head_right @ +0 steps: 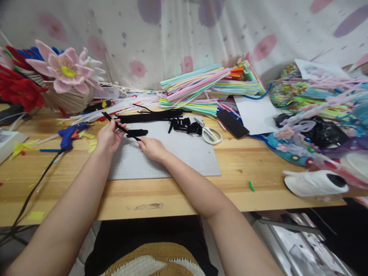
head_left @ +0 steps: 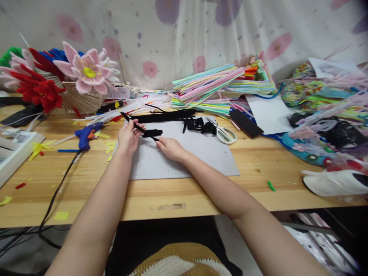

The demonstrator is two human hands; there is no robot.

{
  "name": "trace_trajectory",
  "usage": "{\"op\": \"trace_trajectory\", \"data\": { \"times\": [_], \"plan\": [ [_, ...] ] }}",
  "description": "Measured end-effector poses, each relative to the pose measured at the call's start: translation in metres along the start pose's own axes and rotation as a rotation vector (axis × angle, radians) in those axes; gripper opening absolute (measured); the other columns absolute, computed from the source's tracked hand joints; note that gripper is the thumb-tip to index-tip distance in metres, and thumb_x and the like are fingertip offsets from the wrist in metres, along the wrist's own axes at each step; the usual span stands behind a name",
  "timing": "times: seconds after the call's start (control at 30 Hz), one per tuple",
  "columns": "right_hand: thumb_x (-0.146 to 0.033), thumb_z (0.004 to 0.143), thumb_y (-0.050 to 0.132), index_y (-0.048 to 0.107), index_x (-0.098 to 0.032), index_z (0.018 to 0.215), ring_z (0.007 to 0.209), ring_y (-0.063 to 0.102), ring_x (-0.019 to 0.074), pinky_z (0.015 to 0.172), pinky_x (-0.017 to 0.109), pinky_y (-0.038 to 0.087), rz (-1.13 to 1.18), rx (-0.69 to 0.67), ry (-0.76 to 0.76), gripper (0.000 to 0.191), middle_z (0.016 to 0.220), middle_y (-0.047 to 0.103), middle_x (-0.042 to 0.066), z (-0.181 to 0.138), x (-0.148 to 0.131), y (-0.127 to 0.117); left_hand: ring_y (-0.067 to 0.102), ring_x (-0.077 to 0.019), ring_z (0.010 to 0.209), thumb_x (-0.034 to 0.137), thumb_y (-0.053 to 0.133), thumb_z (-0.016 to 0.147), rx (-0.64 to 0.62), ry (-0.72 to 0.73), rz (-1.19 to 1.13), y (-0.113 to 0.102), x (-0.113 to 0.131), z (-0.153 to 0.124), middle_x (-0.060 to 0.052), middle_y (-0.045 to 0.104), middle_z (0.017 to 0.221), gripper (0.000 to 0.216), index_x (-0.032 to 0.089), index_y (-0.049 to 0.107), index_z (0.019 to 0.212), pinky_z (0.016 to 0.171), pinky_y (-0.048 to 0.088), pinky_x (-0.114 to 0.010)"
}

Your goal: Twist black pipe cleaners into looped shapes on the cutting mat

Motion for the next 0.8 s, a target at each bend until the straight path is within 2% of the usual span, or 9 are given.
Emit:
{"op": "trace_trajectory", "data": {
  "times": [0.1, 0.2, 0.33, 0.47, 0.57, 0.67, 0.8],
  "plan": [
    [-0.037, 0.086, 0.046, 0.056, -0.022, 0.102, 0.082, 0.058, 0.0182, 0.068, 0.026, 0.036, 0.003, -0.023, 0.005, 0.024, 0.090, 0.066, 0.005, 0.000, -0.002, 0.000, 0.047, -0.0037, 0.046, 0.030, 0.052, 0.086, 0.050, 0.069, -0.111, 0.008, 0.006, 0.000, 0.006, 0.043, 0.052, 0.017, 0.017, 0.055, 0.074, 0.062, 0.048, -0.019],
    [-0.047, 0.078, 0.056, 0.051, -0.024, 0.111, 0.080, 0.059, 0.0169, 0.067, 0.025, 0.037, 0.071, -0.032, 0.012, 0.041, 0.087, 0.067, 0.003, 0.004, -0.004, -0.002, 0.042, -0.0026, 0.044, 0.031, 0.050, 0.087, 0.050, 0.103, -0.158, 0.019, 0.004, -0.003, 0.006, 0.040, 0.053, 0.020, 0.018, 0.052, 0.072, 0.054, 0.042, -0.014],
    [-0.049, 0.086, 0.043, 0.056, -0.021, 0.096, 0.062, 0.055, 0.0118, 0.060, 0.023, 0.035, 0.148, -0.088, 0.006, 0.033, 0.069, 0.064, 0.000, 0.011, -0.009, -0.001, 0.040, -0.0030, 0.044, 0.034, 0.050, 0.087, 0.019, 0.108, -0.148, 0.031, 0.000, -0.002, 0.006, 0.040, 0.054, 0.021, 0.020, 0.051, 0.070, 0.048, 0.037, -0.014],
    [-0.043, 0.089, 0.040, 0.059, -0.020, 0.082, 0.065, 0.054, 0.0137, 0.061, 0.025, 0.032, 0.004, -0.114, 0.005, 0.031, 0.067, 0.063, 0.001, 0.019, -0.016, -0.008, 0.036, -0.0030, 0.041, 0.036, 0.046, 0.088, 0.046, 0.113, -0.165, 0.035, 0.004, 0.007, 0.006, 0.038, 0.052, 0.024, 0.020, 0.051, 0.071, 0.043, 0.033, -0.014],
    [-0.042, 0.088, 0.042, 0.062, -0.021, 0.081, 0.071, 0.055, 0.0153, 0.063, 0.025, 0.032, -0.073, -0.069, 0.049, 0.030, 0.071, 0.065, 0.002, 0.028, -0.016, -0.021, 0.034, -0.0033, 0.038, 0.037, 0.042, 0.090, 0.089, 0.089, -0.187, 0.035, 0.009, 0.018, 0.006, 0.036, 0.049, 0.029, 0.020, 0.047, 0.068, 0.040, 0.031, -0.015],
    [-0.045, 0.089, 0.039, 0.064, -0.020, 0.076, 0.070, 0.056, 0.0143, 0.063, 0.025, 0.033, -0.055, -0.007, 0.073, 0.038, 0.071, 0.066, 0.002, 0.037, -0.014, -0.032, 0.027, -0.0042, 0.033, 0.038, 0.037, 0.091, 0.118, 0.038, -0.192, 0.036, 0.014, 0.035, 0.007, 0.030, 0.044, 0.033, 0.020, 0.040, 0.064, 0.036, 0.026, -0.017],
    [-0.052, 0.088, 0.036, 0.064, -0.018, 0.069, 0.069, 0.057, 0.0144, 0.063, 0.024, 0.033, -0.034, 0.085, 0.062, 0.048, 0.065, 0.064, 0.003, 0.044, -0.017, -0.034, 0.019, -0.0053, 0.030, 0.032, 0.029, 0.093, 0.152, -0.016, -0.160, 0.033, 0.020, 0.067, 0.009, 0.018, 0.040, 0.032, 0.021, 0.037, 0.064, 0.032, 0.017, -0.018]
  ]
}}
Point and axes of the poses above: each hand's wrist, its own z-axis towards the middle knuckle, its own y-axis out of the palm, x = y × z, the point moved 7 cm from there along z, towards the middle knuckle
